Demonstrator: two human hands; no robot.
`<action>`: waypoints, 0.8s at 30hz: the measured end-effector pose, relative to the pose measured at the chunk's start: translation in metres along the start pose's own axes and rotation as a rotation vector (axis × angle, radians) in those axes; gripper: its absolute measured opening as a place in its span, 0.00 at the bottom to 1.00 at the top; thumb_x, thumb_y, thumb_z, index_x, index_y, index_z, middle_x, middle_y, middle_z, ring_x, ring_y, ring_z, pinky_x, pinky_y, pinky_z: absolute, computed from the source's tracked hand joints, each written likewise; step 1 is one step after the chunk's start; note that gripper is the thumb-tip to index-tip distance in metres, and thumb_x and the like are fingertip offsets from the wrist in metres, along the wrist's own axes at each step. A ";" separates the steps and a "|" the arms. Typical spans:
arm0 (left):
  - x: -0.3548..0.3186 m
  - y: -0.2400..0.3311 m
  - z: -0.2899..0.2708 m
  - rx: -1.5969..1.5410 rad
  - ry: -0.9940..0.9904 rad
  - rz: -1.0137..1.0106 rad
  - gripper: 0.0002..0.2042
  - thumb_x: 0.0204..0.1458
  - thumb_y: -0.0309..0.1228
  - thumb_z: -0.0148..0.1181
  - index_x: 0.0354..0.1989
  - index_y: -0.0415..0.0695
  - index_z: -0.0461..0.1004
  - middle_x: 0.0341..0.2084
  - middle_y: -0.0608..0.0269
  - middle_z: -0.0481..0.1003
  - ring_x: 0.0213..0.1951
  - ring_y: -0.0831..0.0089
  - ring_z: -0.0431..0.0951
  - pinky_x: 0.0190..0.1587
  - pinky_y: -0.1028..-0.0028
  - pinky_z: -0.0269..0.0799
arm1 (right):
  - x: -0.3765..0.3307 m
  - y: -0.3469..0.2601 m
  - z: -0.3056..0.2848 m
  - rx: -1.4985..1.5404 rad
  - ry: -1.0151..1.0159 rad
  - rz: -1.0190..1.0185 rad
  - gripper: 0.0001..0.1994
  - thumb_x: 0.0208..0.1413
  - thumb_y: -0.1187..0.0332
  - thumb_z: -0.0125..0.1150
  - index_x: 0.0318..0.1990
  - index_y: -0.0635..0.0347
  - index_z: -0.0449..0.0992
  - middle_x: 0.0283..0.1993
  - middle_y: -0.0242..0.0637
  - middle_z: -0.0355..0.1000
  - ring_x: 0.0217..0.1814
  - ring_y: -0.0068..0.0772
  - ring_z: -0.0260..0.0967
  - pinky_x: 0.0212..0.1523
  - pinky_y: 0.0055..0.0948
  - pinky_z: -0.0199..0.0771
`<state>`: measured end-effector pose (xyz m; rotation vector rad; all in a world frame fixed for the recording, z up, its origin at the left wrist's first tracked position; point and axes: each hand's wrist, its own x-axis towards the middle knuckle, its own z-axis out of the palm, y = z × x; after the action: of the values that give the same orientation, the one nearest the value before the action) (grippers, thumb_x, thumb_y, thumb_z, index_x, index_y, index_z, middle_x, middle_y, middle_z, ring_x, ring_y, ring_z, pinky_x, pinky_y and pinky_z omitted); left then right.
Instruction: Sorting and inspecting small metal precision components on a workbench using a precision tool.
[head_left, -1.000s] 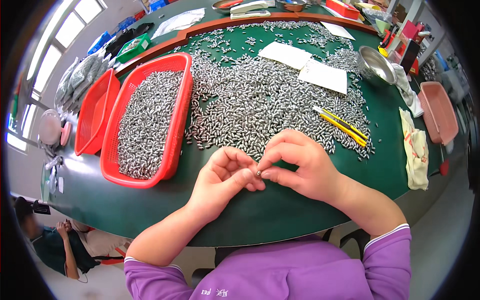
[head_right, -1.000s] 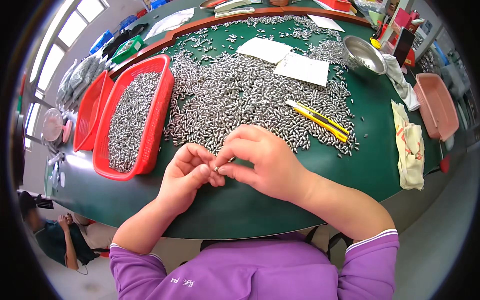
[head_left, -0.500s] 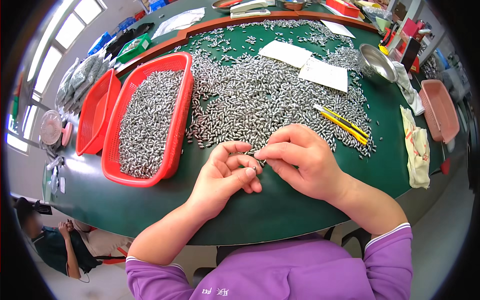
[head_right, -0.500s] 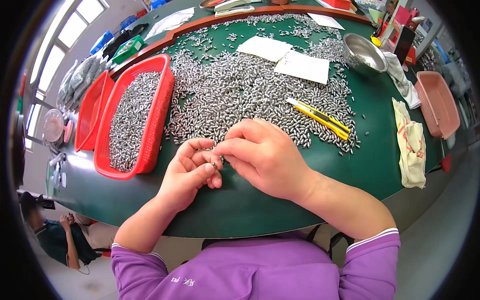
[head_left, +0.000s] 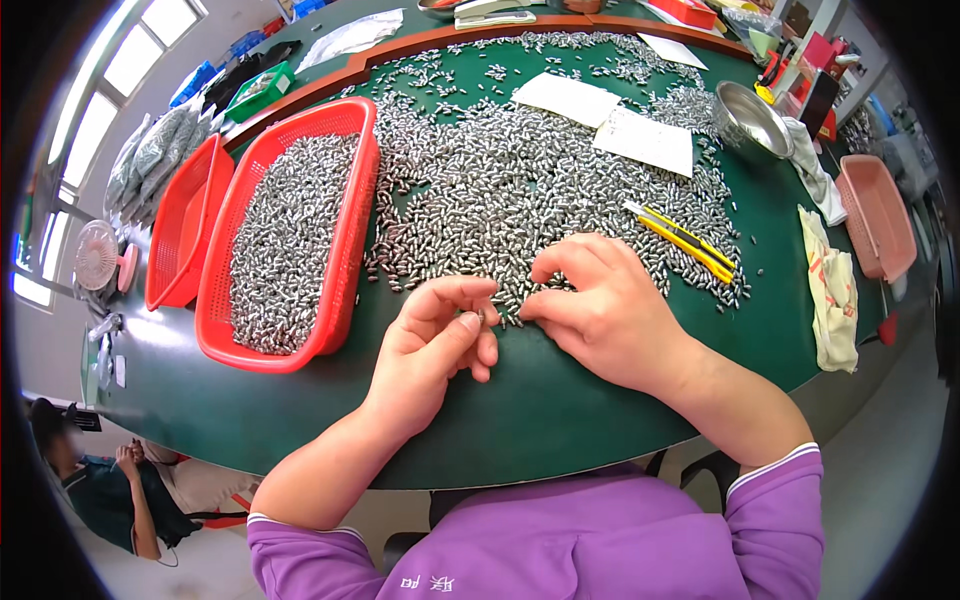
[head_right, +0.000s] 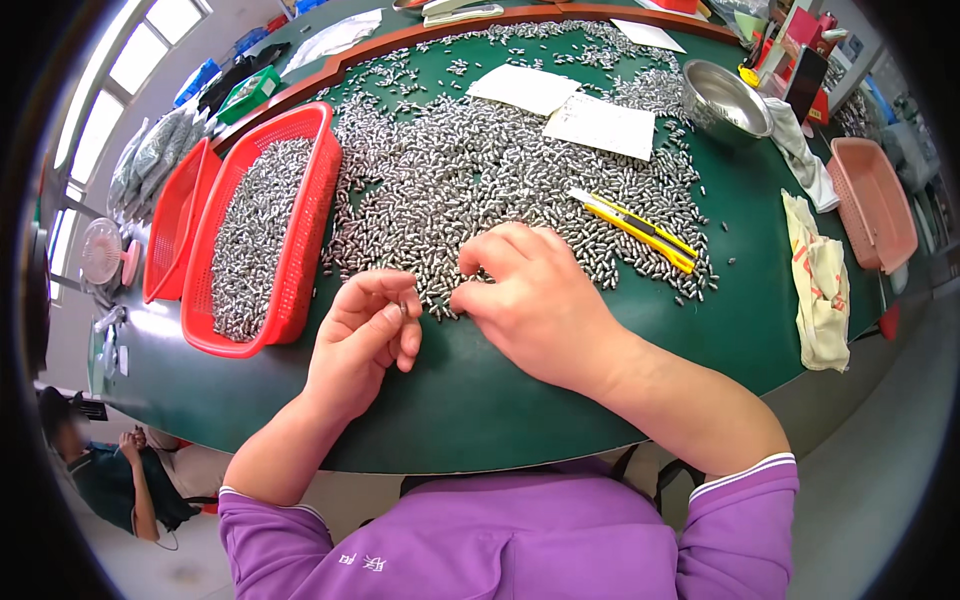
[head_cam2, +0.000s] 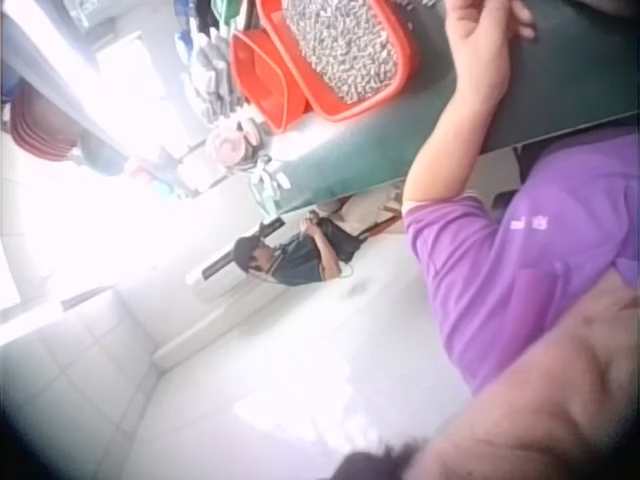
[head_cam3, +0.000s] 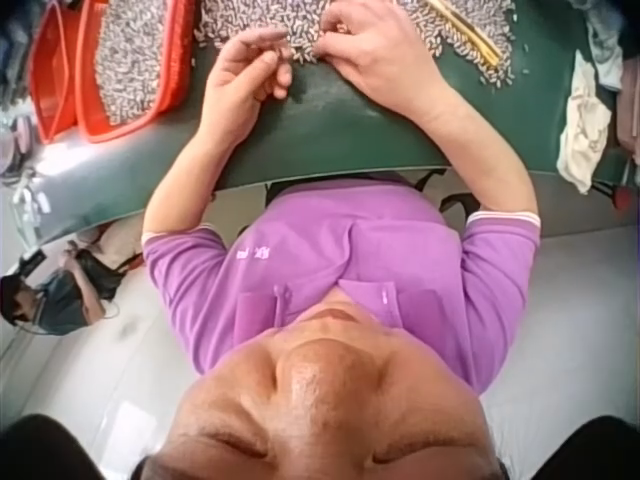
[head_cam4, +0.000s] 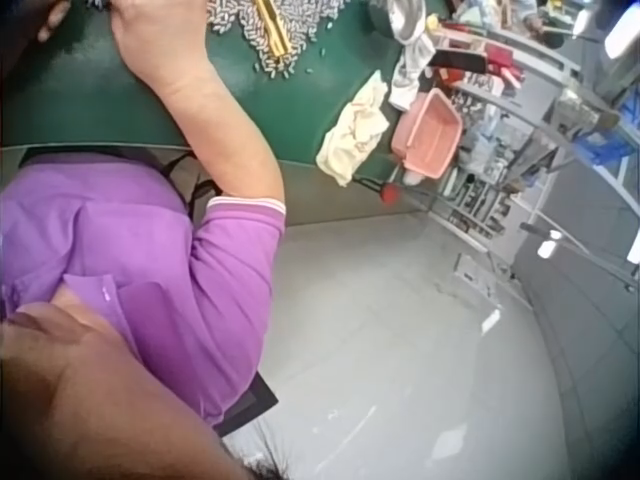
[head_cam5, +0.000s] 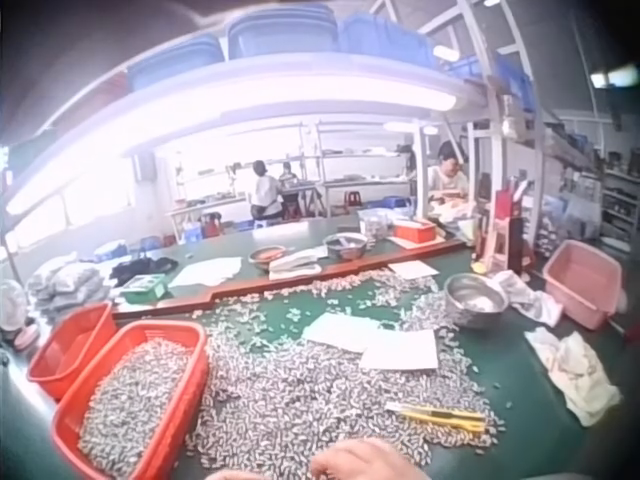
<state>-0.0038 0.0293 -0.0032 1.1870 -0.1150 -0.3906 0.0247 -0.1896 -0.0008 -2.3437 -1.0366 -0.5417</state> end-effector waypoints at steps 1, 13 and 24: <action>-0.001 0.000 -0.001 -0.001 0.000 -0.001 0.12 0.62 0.24 0.47 0.54 0.41 0.66 0.39 0.63 0.71 0.33 0.79 0.74 0.32 0.80 0.72 | 0.000 -0.001 0.001 -0.001 -0.022 0.007 0.07 0.41 0.71 0.67 0.30 0.50 0.78 0.42 0.30 0.68 0.51 0.38 0.66 0.50 0.39 0.65; -0.004 0.003 0.002 -0.071 -0.102 -0.251 0.05 0.62 0.26 0.49 0.43 0.41 0.69 0.35 0.66 0.71 0.31 0.82 0.71 0.33 0.79 0.70 | 0.004 -0.006 -0.008 0.209 0.014 0.040 0.08 0.44 0.70 0.69 0.32 0.52 0.76 0.40 0.31 0.68 0.47 0.38 0.67 0.48 0.39 0.65; -0.005 0.003 0.002 -0.185 -0.169 -0.286 0.05 0.62 0.28 0.51 0.43 0.42 0.66 0.37 0.63 0.71 0.33 0.79 0.72 0.34 0.78 0.71 | 0.006 -0.008 -0.005 0.270 0.082 -0.126 0.11 0.44 0.72 0.69 0.37 0.52 0.76 0.35 0.28 0.74 0.39 0.33 0.73 0.41 0.33 0.69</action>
<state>-0.0081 0.0300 0.0008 0.9881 -0.0539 -0.7378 0.0216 -0.1848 0.0084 -2.0157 -1.1477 -0.5061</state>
